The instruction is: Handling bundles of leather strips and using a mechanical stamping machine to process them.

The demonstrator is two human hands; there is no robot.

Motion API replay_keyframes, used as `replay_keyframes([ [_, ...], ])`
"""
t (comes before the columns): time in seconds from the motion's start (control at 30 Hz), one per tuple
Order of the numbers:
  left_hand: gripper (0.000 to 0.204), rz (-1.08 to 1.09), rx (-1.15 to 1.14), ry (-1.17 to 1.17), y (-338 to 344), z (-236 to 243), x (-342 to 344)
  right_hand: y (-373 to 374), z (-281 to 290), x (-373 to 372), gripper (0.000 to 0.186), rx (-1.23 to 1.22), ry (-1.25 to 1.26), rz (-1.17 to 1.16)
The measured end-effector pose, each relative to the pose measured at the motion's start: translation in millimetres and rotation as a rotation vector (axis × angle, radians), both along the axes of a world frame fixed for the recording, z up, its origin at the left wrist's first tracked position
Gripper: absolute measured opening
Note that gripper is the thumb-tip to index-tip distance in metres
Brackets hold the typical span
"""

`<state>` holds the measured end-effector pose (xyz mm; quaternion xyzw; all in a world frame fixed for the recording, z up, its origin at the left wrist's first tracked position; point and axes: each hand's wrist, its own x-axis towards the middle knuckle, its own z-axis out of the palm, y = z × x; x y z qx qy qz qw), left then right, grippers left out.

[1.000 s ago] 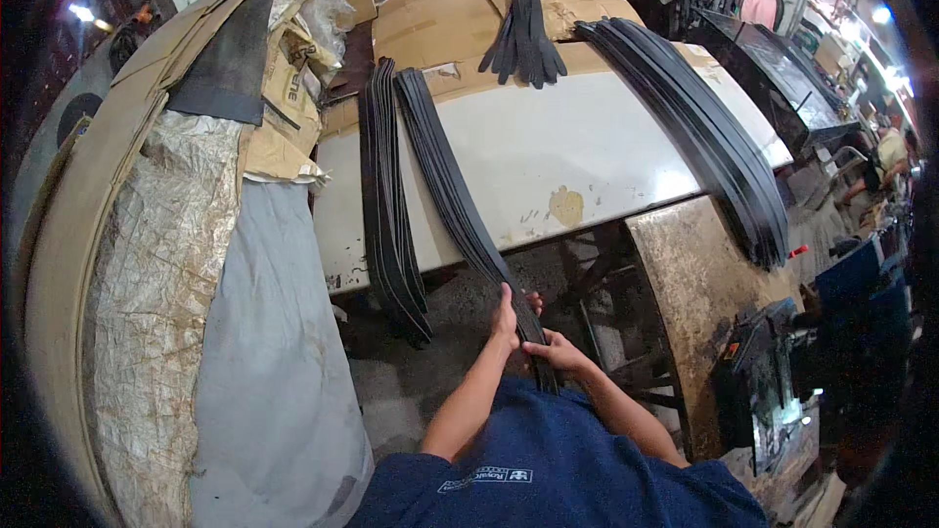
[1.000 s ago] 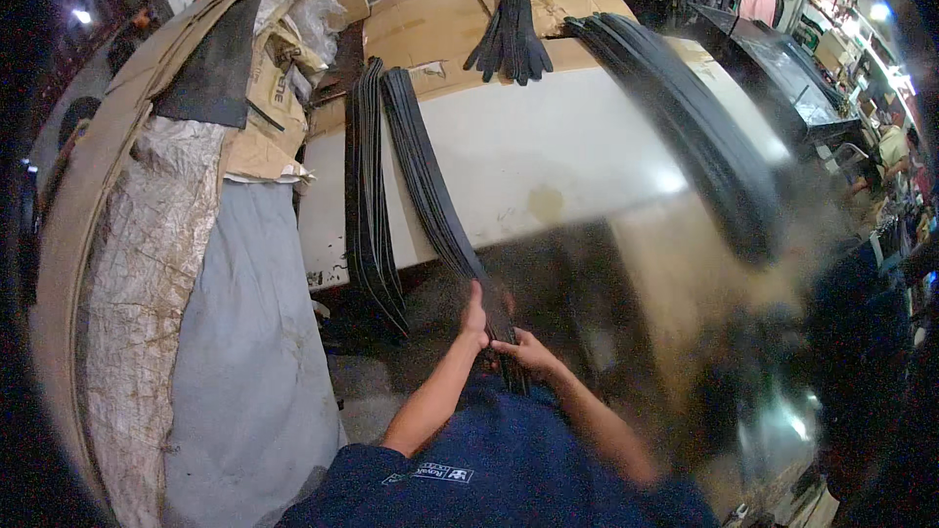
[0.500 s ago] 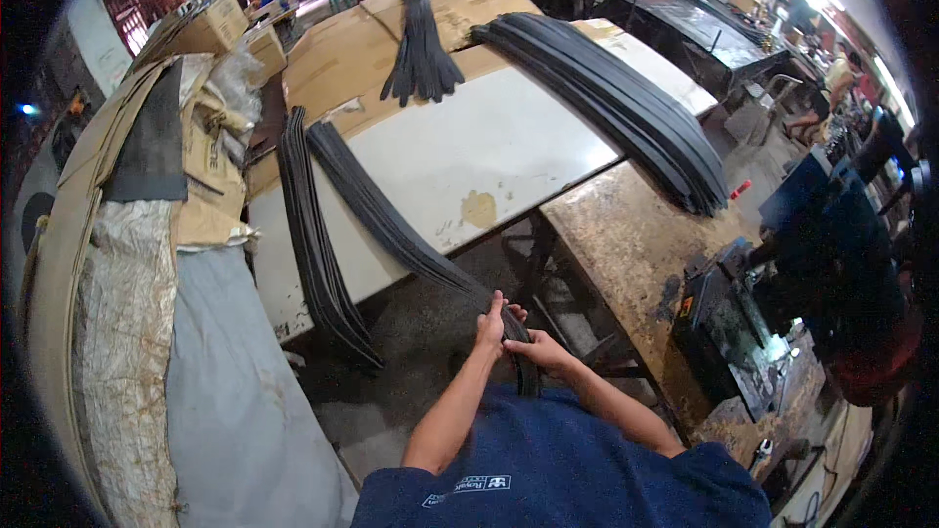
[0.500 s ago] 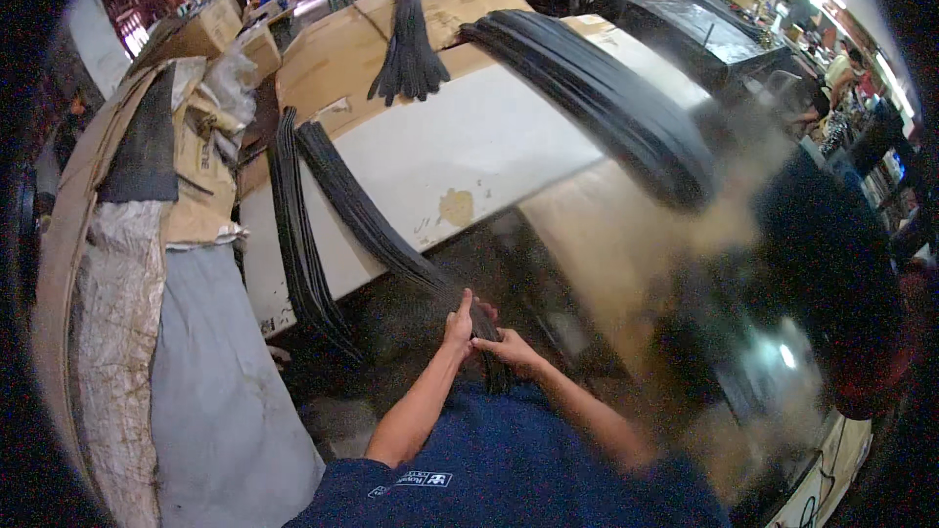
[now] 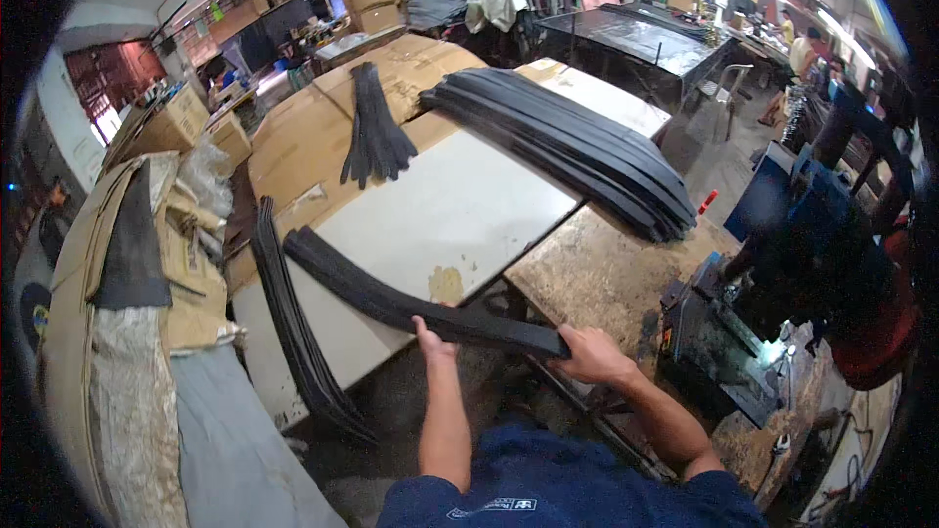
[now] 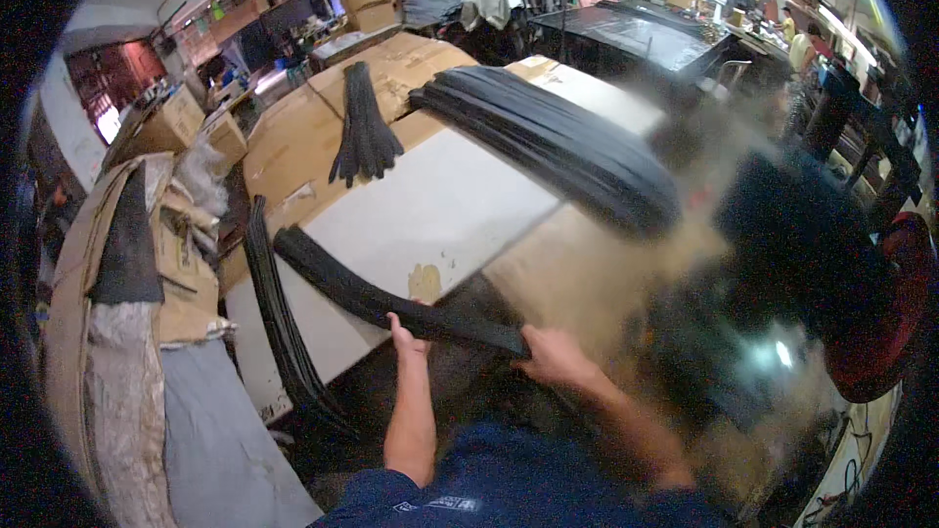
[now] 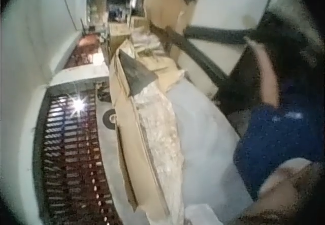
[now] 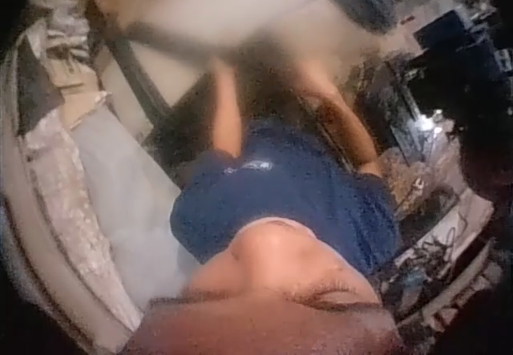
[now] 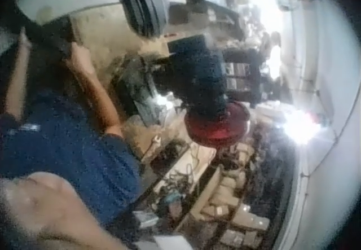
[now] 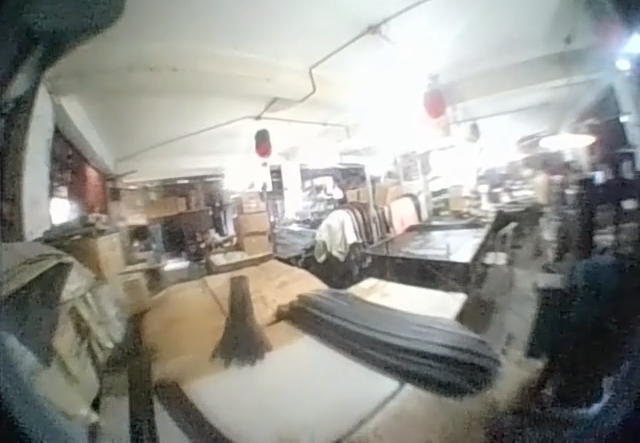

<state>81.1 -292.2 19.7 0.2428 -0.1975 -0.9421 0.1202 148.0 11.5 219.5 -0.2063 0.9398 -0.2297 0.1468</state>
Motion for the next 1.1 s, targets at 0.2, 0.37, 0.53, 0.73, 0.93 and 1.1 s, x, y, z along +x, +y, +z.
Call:
replay_keyframes([
  [0.2,0.072,0.034,-0.08,-0.109,-75,-41,-96,63,35,-28,0.042,0.006,0.017,-0.089],
  [0.37,0.054,-0.098,-0.061,-0.042,-93,-65,-167,120,37,-56,0.037,0.143,0.086,-0.152],
  [0.53,0.055,-0.239,-0.104,0.058,-37,-66,-227,156,20,-66,0.039,0.21,-0.108,-0.321],
  [0.73,0.055,-0.45,-0.048,0.014,44,-56,-270,193,18,-41,0.043,0.176,-0.083,-0.474],
  [0.93,0.06,-0.662,0.027,0.057,130,-67,-248,237,12,20,0.042,0.179,-0.023,-0.652],
  [1.1,0.063,-0.75,-0.019,-0.032,190,-71,-217,296,-31,78,0.05,0.213,-0.18,-0.796],
])
